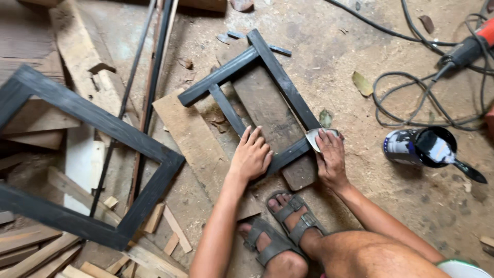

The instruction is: The person sits on the floor and sands a black wooden frame using a sanding block. They hold the frame with one hand and rub the sanding block along the edges and surfaces, occasionally flipping the frame to work on different sides.

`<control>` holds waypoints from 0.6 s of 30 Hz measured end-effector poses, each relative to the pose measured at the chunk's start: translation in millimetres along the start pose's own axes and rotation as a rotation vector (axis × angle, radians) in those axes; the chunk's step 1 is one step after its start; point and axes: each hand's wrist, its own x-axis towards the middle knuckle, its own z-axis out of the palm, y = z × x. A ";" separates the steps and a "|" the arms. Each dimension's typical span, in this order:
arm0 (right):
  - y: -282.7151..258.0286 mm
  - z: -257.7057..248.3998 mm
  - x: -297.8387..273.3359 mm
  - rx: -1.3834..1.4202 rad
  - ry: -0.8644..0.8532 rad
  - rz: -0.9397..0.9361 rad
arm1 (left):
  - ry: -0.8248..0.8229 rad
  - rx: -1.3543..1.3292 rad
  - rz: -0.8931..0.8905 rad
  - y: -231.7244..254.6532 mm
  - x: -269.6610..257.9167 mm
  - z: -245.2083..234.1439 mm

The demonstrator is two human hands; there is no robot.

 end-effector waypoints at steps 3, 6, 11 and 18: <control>12.8 8.4 -8.0 -0.058 -0.007 -0.011 | -0.144 0.020 0.203 -40.4 -11.0 17.2; 26.9 17.0 -7.6 -0.057 -0.013 -0.025 | -0.515 0.177 0.204 -15.2 6.9 -26.2; 34.6 13.8 24.5 0.052 -0.060 -0.072 | -0.649 0.156 0.236 -7.3 -26.1 5.0; 9.6 28.3 100.5 0.101 -0.128 -0.164 | -0.555 -0.007 0.141 40.6 -66.7 29.5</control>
